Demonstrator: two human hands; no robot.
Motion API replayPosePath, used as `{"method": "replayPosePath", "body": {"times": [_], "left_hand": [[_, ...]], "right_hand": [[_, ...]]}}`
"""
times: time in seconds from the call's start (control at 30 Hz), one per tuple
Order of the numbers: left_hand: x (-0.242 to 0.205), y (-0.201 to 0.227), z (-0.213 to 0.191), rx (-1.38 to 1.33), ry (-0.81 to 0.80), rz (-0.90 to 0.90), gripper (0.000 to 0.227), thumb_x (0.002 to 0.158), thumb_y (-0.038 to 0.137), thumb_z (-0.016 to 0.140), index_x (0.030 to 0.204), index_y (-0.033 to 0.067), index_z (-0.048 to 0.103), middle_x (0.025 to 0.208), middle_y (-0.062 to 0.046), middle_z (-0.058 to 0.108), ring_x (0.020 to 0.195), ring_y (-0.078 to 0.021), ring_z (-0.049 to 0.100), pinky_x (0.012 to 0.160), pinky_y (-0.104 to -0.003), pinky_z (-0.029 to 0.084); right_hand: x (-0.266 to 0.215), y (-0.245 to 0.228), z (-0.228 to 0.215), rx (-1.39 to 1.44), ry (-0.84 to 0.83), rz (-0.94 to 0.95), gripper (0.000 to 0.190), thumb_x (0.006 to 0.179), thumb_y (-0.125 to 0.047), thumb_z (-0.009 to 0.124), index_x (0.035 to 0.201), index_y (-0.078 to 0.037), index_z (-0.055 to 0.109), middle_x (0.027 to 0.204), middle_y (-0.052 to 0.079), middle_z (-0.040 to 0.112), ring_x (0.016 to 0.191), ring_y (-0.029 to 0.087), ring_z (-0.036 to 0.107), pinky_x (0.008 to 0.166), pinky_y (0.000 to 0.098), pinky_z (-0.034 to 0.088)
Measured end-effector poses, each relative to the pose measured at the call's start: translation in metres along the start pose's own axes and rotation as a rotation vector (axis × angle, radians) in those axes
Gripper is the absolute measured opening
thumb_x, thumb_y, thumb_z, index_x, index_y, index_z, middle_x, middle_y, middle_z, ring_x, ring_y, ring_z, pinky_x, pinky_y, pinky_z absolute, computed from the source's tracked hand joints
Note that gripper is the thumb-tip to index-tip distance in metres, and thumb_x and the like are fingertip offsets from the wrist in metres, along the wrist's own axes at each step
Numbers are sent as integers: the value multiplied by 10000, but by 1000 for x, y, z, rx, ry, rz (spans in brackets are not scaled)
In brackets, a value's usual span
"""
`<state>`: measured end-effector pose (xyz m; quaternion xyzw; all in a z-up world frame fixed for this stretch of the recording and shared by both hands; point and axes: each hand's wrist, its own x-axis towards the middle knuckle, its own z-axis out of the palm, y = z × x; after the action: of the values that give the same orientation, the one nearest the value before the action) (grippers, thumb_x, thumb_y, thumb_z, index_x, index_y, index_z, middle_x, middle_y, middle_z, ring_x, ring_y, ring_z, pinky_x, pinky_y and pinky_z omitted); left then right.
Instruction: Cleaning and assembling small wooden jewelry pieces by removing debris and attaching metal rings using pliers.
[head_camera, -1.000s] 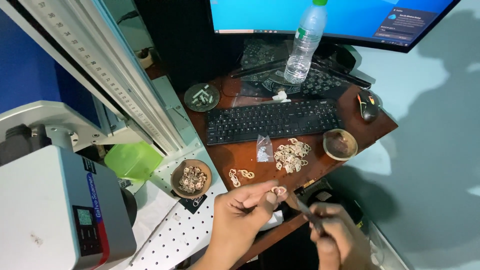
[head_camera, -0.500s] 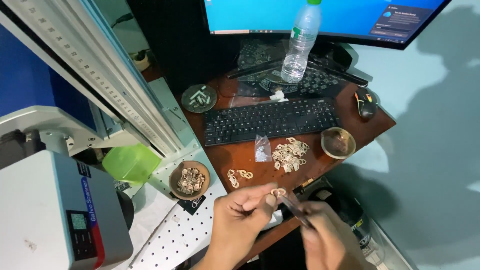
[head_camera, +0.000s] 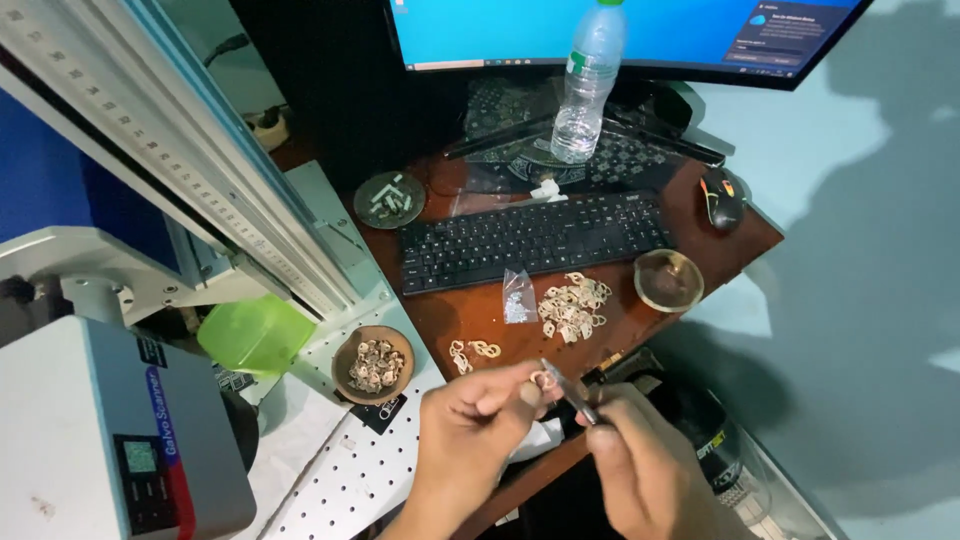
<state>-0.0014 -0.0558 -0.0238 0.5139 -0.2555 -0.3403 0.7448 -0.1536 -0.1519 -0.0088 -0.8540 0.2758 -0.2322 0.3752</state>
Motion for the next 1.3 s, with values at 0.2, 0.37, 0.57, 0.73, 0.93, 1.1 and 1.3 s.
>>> {"method": "replayPosePath", "body": {"times": [0.2,0.37,0.57,0.73,0.93,1.1,1.3], "left_hand": [[8,-6,2,174,-263,60,170,926,73,730,1077,79,808,1037,-49,827,904,-77,735,889,-259,643],[29,-36,0,544,-301,75,193,928,109,731,1108,133,795,1117,-38,820,945,-115,783,889,-272,629],[54,-69,-10,618,-352,-4,177,921,79,740,1072,149,803,1065,-27,820,896,-138,753,817,-271,608],[46,-100,-54,949,-35,266,294,1000,154,625,1266,49,698,1219,-145,763,798,-204,794,874,-386,673],[17,-133,-86,1281,330,386,236,959,197,706,1155,86,779,957,-71,663,803,-249,675,678,-363,556],[29,-138,-87,1373,238,295,326,951,215,707,1235,57,730,1076,-109,663,911,-298,693,742,-404,591],[48,-152,-101,1579,106,83,427,963,161,641,1373,56,579,1098,-174,605,844,-429,676,557,-532,573]], "right_hand": [[16,51,13,437,159,-45,200,894,-202,691,886,-68,542,718,74,618,628,158,638,615,271,536],[20,98,34,637,208,145,459,846,-69,774,714,-122,337,597,83,540,447,193,614,483,314,515],[35,135,54,562,184,370,185,820,-67,820,926,30,704,755,127,744,486,189,607,485,314,537],[75,154,62,264,164,316,328,903,-207,756,711,-108,508,996,39,796,1017,146,745,850,311,540],[111,197,75,-40,315,-88,64,962,-106,659,934,-53,681,864,76,770,640,221,676,584,378,526],[86,188,69,81,251,-18,209,925,-94,722,801,-88,554,739,30,601,595,147,511,554,301,445],[43,193,74,213,151,169,288,872,-197,792,733,-117,553,691,-19,635,589,98,511,588,267,457]]}}
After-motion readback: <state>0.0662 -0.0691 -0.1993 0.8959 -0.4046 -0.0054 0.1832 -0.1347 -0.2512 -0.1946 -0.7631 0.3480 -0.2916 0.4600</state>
